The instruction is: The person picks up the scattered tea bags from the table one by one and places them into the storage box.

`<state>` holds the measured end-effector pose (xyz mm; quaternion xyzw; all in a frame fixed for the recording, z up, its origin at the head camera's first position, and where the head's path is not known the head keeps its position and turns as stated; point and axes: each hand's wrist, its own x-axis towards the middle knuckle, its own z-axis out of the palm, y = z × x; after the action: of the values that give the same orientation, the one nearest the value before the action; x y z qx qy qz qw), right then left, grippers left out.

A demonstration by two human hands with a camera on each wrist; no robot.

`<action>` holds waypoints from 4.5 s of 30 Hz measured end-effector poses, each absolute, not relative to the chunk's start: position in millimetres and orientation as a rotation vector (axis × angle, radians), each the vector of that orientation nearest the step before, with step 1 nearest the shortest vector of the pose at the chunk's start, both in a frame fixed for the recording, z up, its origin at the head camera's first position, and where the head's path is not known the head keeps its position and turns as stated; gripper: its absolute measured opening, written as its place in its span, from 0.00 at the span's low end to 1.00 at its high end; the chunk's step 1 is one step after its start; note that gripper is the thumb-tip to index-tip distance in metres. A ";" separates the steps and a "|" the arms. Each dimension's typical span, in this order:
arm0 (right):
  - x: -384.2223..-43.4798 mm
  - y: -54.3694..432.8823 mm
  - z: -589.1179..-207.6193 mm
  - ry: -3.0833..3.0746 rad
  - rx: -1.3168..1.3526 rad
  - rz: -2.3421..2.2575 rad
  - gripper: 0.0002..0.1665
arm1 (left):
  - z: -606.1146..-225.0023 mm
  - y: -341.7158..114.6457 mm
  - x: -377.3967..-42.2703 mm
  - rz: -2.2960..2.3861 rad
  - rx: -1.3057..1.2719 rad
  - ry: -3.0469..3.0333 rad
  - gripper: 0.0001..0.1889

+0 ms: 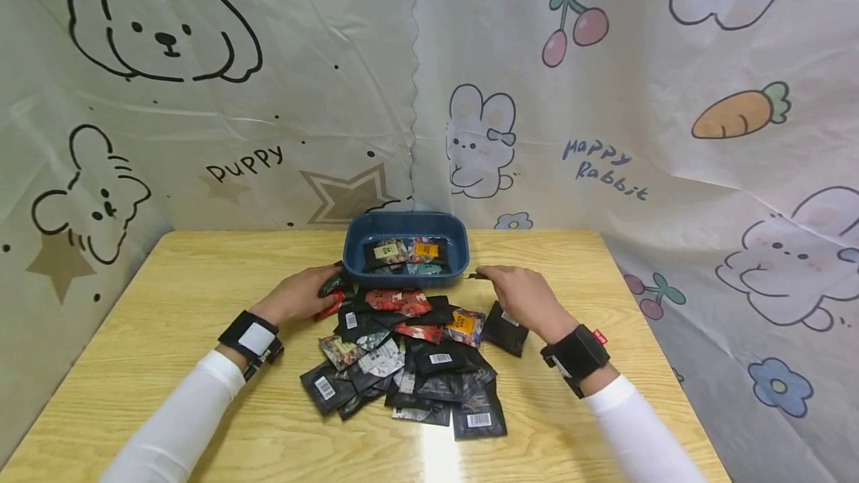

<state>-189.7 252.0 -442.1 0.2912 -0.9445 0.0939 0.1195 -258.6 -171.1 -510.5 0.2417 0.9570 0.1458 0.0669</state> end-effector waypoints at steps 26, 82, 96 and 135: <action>-304.9 170.7 -440.0 -2.723 1.004 0.453 0.21 | -422.4 -155.4 -175.6 0.347 1.181 2.928 0.28; -144.2 276.2 -499.4 -3.063 0.796 0.298 0.28 | -424.5 -82.4 -267.7 0.212 1.181 2.736 0.30; -152.1 275.6 -445.0 -2.880 0.838 0.320 0.23 | -455.7 -124.0 -164.5 0.189 1.141 2.569 0.37; -272.3 179.7 -452.0 -2.904 1.093 0.434 0.27 | -489.8 -152.5 -128.5 0.208 1.282 2.790 0.42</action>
<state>-272.3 179.7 -452.0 0.3488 -0.9269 0.1386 0.0043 -128.5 -152.5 -489.8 0.4162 0.9062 0.0674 0.0320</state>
